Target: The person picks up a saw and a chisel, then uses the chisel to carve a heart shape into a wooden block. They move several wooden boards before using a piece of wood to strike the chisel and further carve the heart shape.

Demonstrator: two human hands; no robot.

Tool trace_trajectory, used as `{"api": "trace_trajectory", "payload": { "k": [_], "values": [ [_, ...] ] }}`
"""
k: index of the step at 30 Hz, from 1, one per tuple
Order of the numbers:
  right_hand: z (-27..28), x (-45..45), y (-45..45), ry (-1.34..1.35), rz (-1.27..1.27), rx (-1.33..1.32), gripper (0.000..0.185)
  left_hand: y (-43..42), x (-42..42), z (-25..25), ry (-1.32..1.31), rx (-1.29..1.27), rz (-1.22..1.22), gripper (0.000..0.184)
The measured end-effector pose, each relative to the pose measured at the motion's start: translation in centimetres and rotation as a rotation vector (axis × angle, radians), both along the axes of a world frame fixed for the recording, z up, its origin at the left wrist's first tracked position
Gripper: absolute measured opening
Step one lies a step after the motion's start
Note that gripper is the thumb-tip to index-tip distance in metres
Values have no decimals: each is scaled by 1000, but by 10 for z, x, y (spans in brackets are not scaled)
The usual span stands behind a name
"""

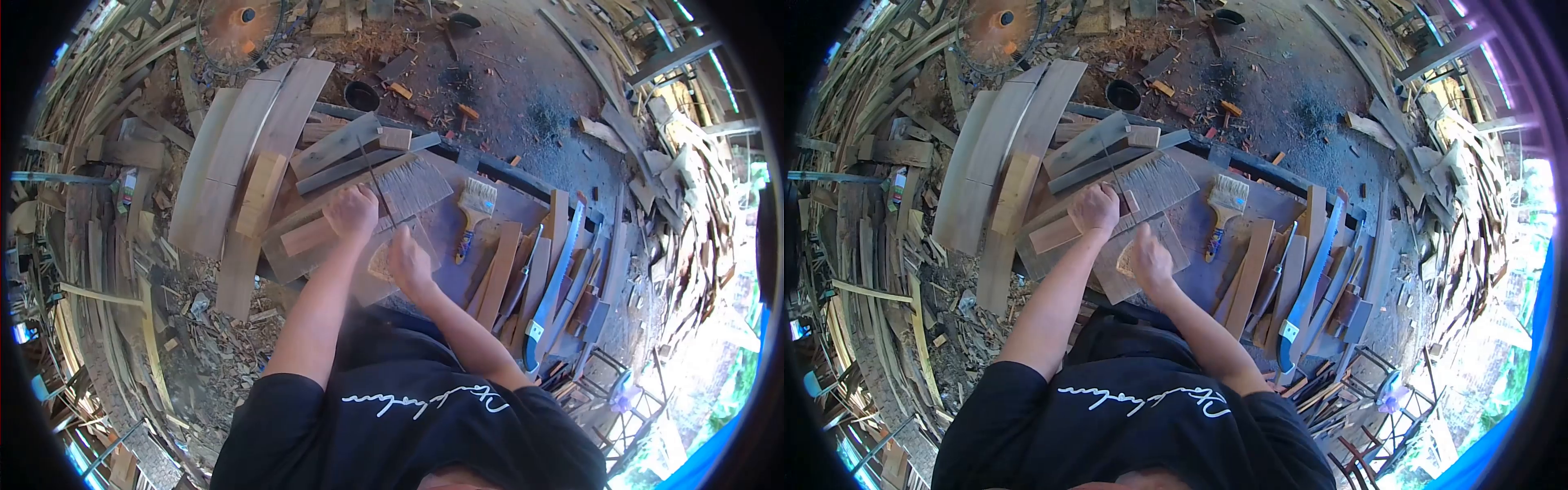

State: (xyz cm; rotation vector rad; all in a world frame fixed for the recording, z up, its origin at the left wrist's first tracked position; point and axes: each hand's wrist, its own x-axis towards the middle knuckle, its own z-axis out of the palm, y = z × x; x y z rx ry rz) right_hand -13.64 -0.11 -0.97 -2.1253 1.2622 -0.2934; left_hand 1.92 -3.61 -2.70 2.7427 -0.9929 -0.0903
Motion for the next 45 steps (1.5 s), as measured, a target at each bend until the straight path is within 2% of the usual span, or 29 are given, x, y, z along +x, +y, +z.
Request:
{"api": "trace_trajectory", "payload": {
  "k": [2, 6, 9, 11, 14, 17, 21, 24, 27, 32, 37, 39, 42, 44, 45],
  "values": [
    [1, 26, -14, 198, 3, 28, 18, 1, 4, -13, 57, 4, -13, 40],
    [5, -15, 18, 134, 9, 12, 18, -1, -1, 9, 69, 28, 21, 40],
    [15, -34, 38, 260, 43, 75, 17, 4, -3, 6, 70, 26, 31, 40],
    [8, -13, 22, 139, -1, -5, 17, -1, -1, 12, 113, 30, 31, 42],
    [-4, 22, -14, 120, 23, -60, 17, 0, 0, 4, 86, 15, 22, 42],
    [-1, 4, -2, 70, 26, -7, 17, 1, -1, 11, 80, 21, 22, 43],
    [13, -31, 34, 167, -7, 25, 17, 7, -4, 10, 49, 29, -13, 42],
    [0, 7, 0, 82, 21, -93, 16, -3, -3, 15, 71, 38, 3, 40],
    [6, 33, -20, 151, 4, -36, 15, -1, 0, 15, 111, 73, 37, 41],
    [-1, -53, 43, 70, 23, 19, 13, -1, 0, 15, 88, 70, 19, 41],
    [39, -121, 66, 78, 67, 177, 12, 0, -1, 24, 125, 74, 16, 40],
    [53, -127, 62, 76, 32, 159, 13, 1, -2, 21, 139, 65, 22, 41],
    [54, -134, 54, 35, -59, 167, 16, 8, 3, 12, 161, -60, -34, 41],
    [49, -135, 47, 54, -146, 142, 15, 17, 8, 12, 378, -108, -246, 38],
    [48, -135, 44, -5, -173, 106, 15, 24, 10, 17, 374, -103, -251, 38]
  ]
}}
